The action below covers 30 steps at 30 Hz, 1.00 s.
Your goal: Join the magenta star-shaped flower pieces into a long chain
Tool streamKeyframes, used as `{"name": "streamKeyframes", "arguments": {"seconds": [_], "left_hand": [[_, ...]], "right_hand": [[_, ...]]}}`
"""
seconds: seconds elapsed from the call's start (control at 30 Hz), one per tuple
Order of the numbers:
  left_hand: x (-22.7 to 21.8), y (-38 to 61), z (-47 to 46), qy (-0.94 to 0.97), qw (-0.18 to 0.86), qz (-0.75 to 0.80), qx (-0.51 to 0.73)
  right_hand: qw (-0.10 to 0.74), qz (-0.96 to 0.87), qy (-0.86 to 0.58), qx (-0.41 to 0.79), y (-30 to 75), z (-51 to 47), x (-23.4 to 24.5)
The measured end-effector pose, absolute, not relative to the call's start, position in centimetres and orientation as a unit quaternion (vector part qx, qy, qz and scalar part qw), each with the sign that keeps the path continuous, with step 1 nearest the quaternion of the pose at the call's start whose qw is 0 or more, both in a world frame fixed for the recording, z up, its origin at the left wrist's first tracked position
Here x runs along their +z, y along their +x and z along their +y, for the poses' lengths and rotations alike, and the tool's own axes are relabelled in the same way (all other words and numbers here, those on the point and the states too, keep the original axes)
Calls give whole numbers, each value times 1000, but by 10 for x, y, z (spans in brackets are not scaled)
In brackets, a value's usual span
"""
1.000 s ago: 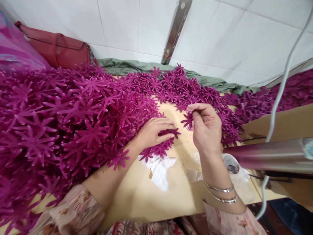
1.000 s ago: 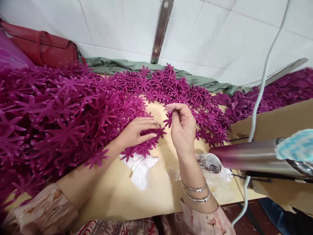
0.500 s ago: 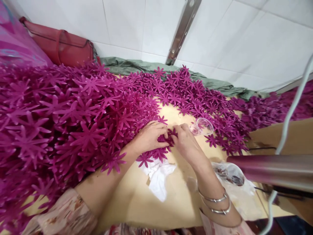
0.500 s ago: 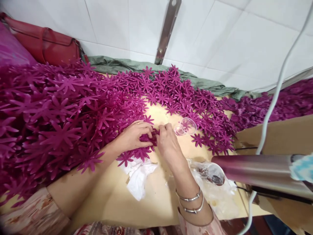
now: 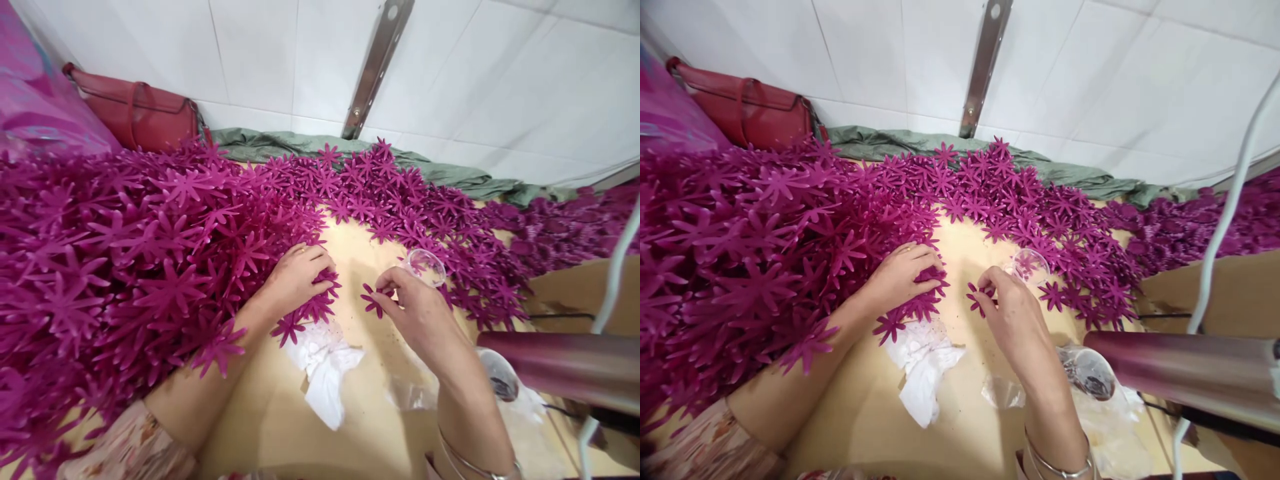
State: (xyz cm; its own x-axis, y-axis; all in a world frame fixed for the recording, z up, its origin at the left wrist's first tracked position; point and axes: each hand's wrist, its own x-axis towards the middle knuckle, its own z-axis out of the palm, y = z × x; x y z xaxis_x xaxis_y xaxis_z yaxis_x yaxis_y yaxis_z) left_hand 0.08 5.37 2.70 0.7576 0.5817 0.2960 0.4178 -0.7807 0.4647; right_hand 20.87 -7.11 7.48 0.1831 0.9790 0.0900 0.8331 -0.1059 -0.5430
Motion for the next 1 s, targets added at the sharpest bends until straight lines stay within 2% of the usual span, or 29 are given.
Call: {"name": "streamKeyframes", "arguments": {"seconds": [0.1,0.23,0.37,0.53,0.73,0.8,1.0], "left_hand": [[43,3,47,932,137,264,209],[66,15,17,932,133,231,245],[66,34,-25,892,254,273,256],[34,42,-27,827,401,281,276],[5,29,15,674,510,321,427],[1,27,20,637,517,339,461],[9,25,16,643,496,365,455]], "right_hand": [[273,-610,-724,168,214,-73,81],[298,-604,-723,152,220,-72,80],[262,-605,-742,120,221,-74,80],[252,-606,-747,111,217,-74,79],[365,-576,-715,153,199,-63,67],[407,-555,-705,170,191,-59,60],[531,-489,-636,274,177,-47,43]]}}
